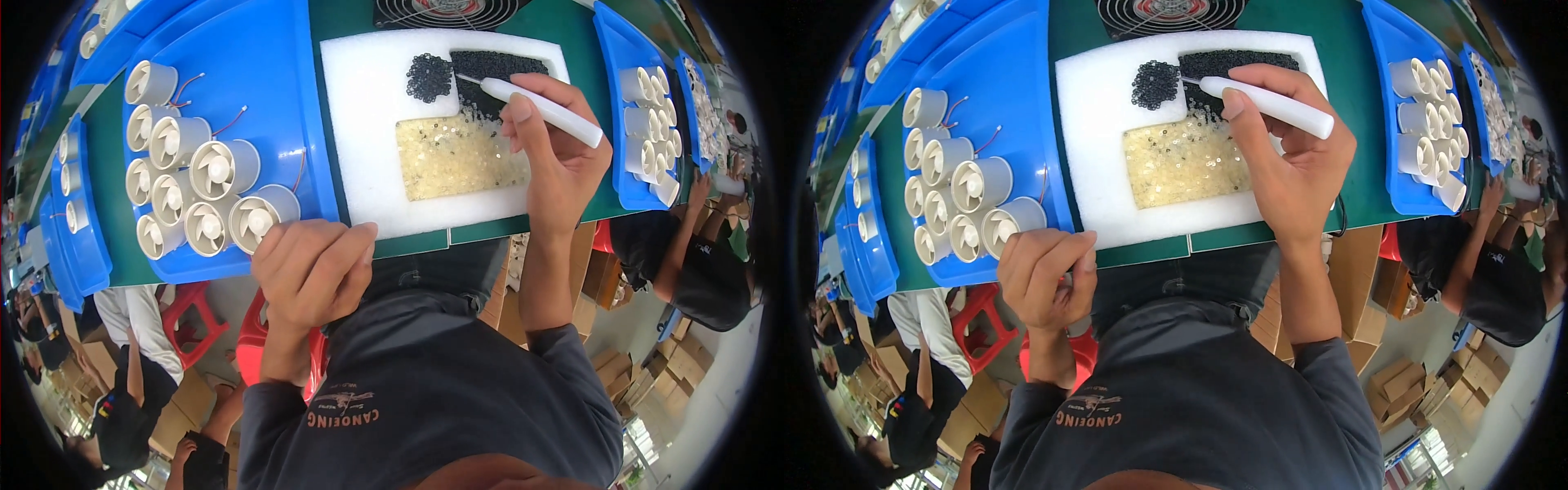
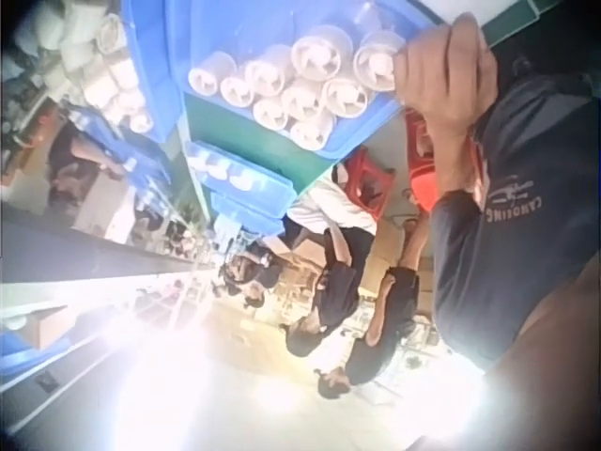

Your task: Applying white paste or adhesive to small electronic fan components using a syringe dispenser on an assembly line.

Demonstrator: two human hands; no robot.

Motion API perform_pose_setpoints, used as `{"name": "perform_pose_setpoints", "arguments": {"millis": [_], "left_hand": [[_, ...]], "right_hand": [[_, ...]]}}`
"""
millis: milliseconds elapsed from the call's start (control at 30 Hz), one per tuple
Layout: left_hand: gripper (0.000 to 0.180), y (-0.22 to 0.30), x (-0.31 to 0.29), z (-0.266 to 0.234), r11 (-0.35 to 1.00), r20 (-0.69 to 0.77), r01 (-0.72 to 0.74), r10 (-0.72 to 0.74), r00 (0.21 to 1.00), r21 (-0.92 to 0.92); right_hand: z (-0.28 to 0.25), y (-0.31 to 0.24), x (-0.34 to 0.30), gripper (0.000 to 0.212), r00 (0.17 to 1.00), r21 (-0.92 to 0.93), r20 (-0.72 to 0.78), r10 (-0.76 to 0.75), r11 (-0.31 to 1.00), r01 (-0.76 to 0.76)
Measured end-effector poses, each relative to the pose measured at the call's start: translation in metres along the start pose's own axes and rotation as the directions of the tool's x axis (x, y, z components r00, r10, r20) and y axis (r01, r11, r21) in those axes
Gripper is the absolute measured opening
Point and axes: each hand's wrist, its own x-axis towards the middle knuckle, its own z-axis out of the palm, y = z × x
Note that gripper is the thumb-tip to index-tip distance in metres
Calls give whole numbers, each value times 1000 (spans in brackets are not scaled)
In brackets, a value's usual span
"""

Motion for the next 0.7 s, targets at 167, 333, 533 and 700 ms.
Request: {"name": "perform_pose_setpoints", "arguments": {"millis": [167, 333, 533, 700], "left_hand": [[19, 0, -2, 2, 1000, -18, 21, -21, 1000, -6], [19, 0, -4, 1, 999, -1, 36, -36, 999, 4], [19, 1, -3, 3, 999, -9, 37, -36, 999, 16], [19, 1, -3, 4, 999, -6, 45, -45, 999, 20]], "right_hand": [[0, 4, 2, 19, 1000, 8, 2, 13, 1000, -13], [-1, 4, 2, 19, 1000, -4, 2, 29, 1000, -29], [-1, 5, 2, 19, 1000, 6, 5, 28, 1000, -28], [-2, 5, 2, 20, 999, -2, 31, 41, 999, -41]]}}
